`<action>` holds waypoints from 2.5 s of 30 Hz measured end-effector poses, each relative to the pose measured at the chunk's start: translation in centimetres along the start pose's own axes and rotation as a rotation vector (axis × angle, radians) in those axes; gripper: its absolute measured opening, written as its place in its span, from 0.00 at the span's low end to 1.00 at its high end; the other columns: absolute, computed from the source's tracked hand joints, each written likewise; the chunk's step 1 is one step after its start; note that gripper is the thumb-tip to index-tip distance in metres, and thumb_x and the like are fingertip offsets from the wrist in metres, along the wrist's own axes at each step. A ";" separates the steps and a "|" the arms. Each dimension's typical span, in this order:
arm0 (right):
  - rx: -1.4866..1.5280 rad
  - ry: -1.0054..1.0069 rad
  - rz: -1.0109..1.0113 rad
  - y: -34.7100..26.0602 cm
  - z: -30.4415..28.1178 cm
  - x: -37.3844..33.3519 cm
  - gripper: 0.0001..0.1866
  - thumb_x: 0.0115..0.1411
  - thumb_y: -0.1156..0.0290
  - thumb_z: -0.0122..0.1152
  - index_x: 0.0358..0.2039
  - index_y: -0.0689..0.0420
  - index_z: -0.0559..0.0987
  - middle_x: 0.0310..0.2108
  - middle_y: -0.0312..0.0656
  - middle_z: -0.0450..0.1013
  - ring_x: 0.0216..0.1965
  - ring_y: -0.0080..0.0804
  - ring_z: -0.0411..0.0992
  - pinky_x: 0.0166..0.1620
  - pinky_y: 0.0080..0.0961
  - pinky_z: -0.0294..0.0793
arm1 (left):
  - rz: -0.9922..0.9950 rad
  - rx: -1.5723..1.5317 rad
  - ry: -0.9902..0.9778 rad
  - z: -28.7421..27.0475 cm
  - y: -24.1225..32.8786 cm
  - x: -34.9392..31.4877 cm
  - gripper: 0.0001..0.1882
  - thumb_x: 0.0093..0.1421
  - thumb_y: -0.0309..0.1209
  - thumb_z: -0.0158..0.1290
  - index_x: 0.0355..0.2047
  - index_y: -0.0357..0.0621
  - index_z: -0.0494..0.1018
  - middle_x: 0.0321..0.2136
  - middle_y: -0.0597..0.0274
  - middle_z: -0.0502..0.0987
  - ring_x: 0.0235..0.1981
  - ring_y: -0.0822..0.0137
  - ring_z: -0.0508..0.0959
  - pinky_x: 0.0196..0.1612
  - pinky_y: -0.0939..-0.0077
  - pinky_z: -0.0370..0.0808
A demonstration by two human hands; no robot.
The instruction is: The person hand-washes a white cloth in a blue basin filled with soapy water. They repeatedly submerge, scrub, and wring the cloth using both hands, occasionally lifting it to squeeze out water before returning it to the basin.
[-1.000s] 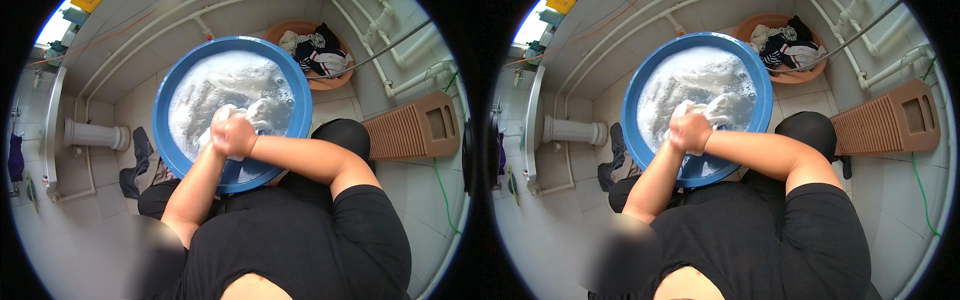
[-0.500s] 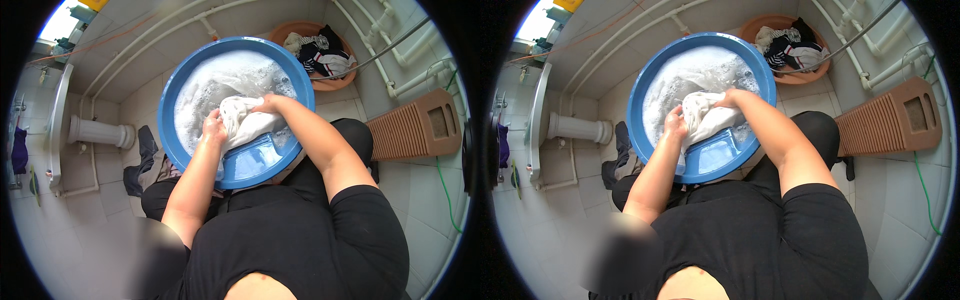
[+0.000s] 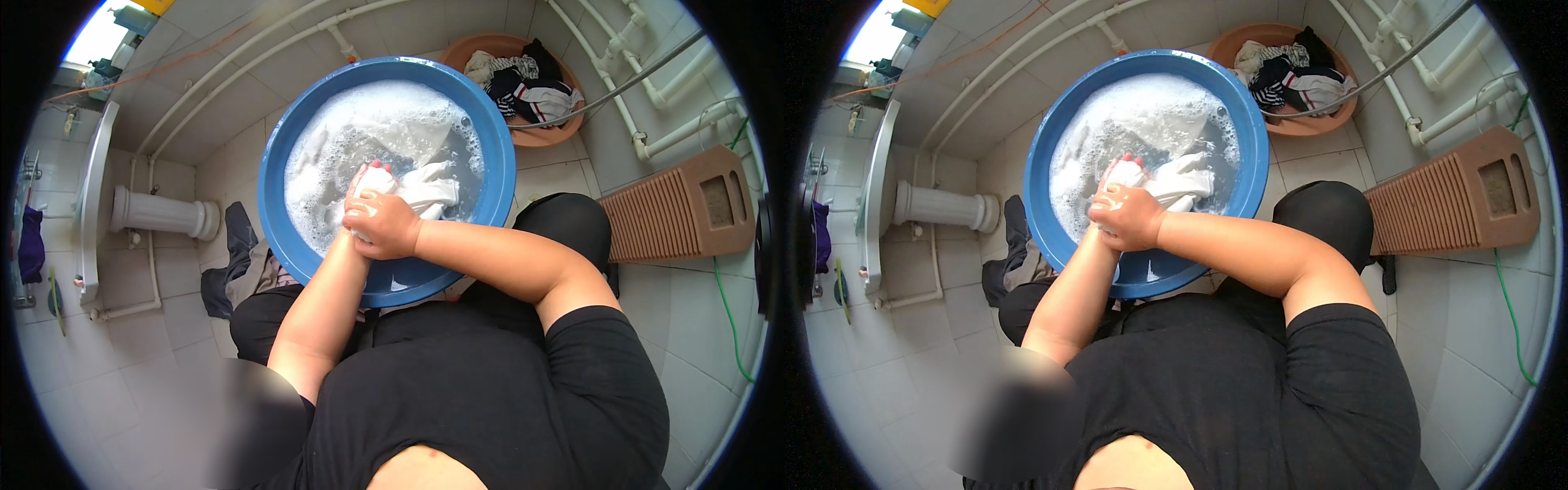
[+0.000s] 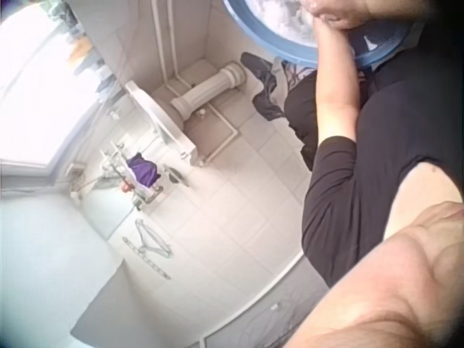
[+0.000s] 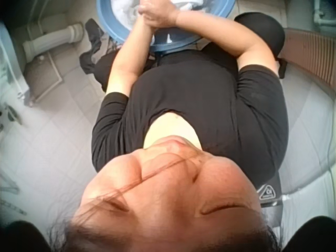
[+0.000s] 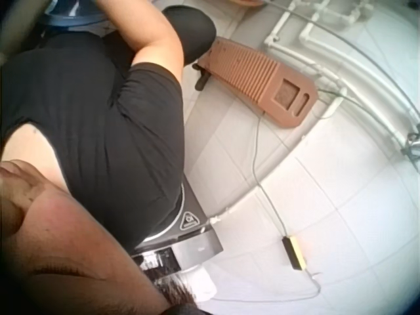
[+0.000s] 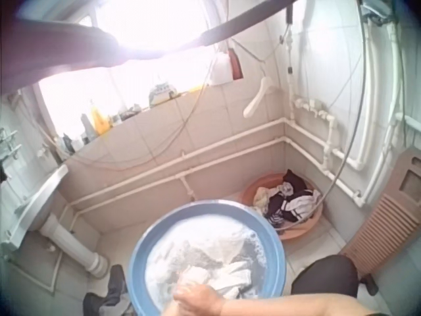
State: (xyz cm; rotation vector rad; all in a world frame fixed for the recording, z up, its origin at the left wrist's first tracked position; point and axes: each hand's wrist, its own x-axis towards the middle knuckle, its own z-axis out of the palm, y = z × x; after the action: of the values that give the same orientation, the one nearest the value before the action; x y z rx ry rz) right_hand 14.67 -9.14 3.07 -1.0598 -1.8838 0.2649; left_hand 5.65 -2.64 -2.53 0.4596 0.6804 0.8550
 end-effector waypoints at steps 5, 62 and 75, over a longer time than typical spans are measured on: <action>-0.023 0.213 0.517 5.5 -0.3 0.7 0.09 0.45 0.63 0.58 0.23 0.54 0.76 0.26 0.46 0.73 0.30 0.44 0.72 0.34 0.34 0.72 | -0.221 -0.013 0.049 4.7 0.1 -0.8 0.20 0.63 0.45 0.33 0.40 0.45 0.69 0.39 0.59 0.72 0.40 0.61 0.72 0.46 0.65 0.70; -0.027 -0.016 0.135 2.4 0.1 1.3 0.13 0.42 0.65 0.60 0.29 0.56 0.73 0.42 0.41 0.69 0.40 0.41 0.70 0.41 0.32 0.71 | -0.251 -0.433 -0.579 -4.0 2.1 2.8 0.26 0.62 0.50 0.35 0.48 0.42 0.66 0.43 0.50 0.71 0.48 0.52 0.70 0.53 0.58 0.65; 0.014 0.278 0.570 4.6 0.7 0.7 0.15 0.51 0.58 0.49 0.18 0.55 0.75 0.24 0.46 0.73 0.27 0.44 0.72 0.29 0.35 0.72 | -0.118 -0.106 0.127 3.9 1.1 -1.1 0.30 0.62 0.52 0.27 0.46 0.40 0.67 0.41 0.53 0.72 0.42 0.56 0.73 0.48 0.58 0.70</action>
State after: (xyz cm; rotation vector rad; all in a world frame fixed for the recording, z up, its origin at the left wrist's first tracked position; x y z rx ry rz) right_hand 16.57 -5.67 0.49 -1.5257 -1.3040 0.4285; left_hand 7.27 -3.27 1.32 0.2689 0.7668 0.8092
